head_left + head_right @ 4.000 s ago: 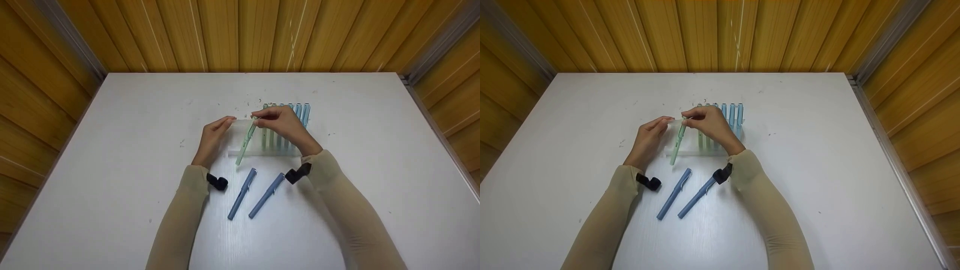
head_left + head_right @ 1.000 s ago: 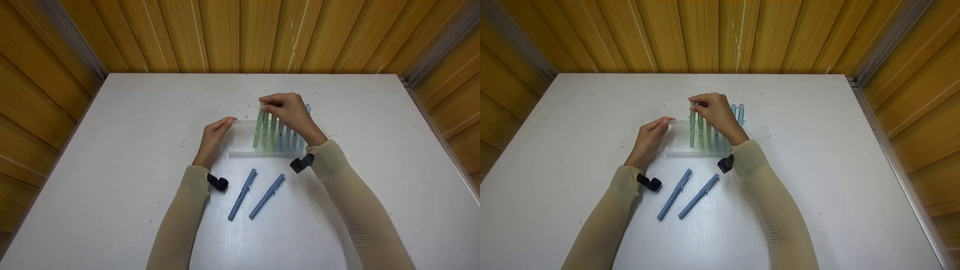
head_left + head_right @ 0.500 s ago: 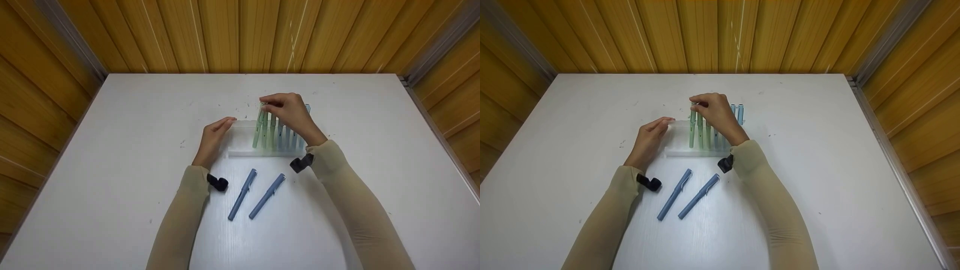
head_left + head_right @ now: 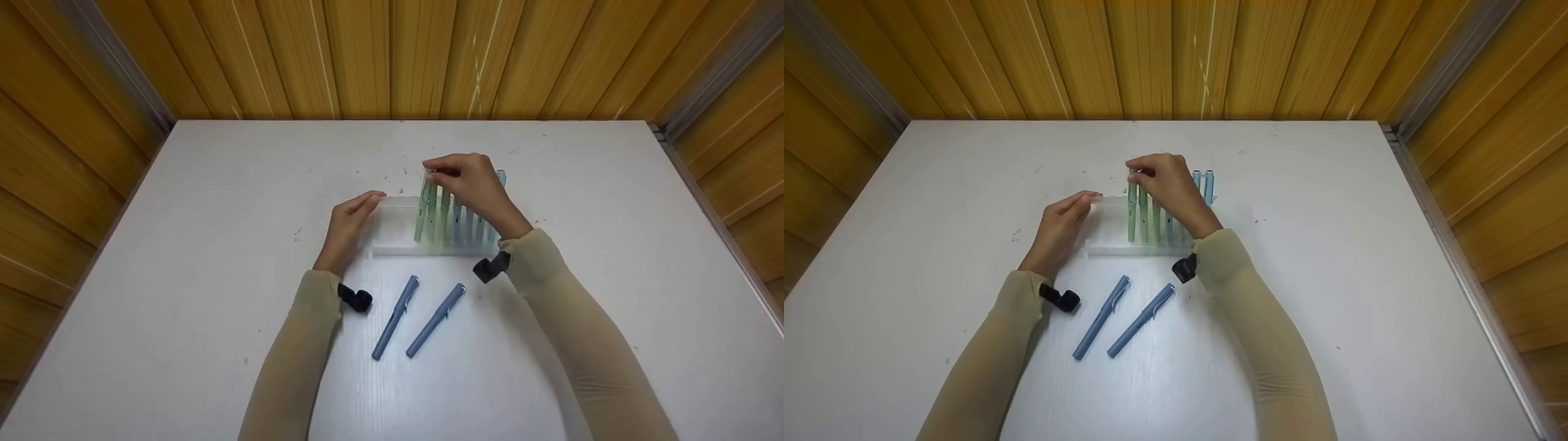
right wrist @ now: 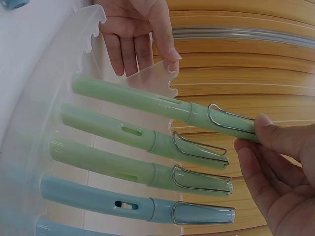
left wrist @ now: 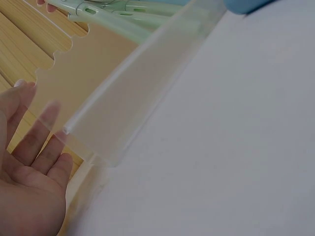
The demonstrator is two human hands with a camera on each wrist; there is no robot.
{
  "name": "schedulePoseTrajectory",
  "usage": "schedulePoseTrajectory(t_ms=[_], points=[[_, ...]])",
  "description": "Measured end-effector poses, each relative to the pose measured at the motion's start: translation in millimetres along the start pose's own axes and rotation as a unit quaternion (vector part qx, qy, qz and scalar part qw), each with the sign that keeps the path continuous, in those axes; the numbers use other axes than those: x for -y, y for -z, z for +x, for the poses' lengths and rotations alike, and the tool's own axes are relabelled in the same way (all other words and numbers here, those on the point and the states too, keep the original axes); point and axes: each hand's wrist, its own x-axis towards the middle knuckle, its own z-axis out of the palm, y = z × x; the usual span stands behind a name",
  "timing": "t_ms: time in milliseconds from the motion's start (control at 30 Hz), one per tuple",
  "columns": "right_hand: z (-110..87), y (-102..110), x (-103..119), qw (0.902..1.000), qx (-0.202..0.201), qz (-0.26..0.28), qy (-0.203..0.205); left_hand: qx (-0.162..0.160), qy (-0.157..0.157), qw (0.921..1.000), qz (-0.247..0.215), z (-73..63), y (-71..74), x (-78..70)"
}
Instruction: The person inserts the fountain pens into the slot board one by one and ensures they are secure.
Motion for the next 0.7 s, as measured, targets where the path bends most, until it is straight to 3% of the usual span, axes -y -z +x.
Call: schedulePoseTrajectory(t_ms=[400, 700], points=[[-1.2, -5.1, -1.8, 0.9982, 0.040, -0.009, -0.044, 0.002, 0.003, 1.0000, 0.005, 1.2, -1.4, 2.0], [-2.8, -5.4, -1.2, 0.9983, 0.042, -0.020, -0.037, 0.002, 0.001, 1.0000, 0.001, 2.5, -2.8, 1.7]])
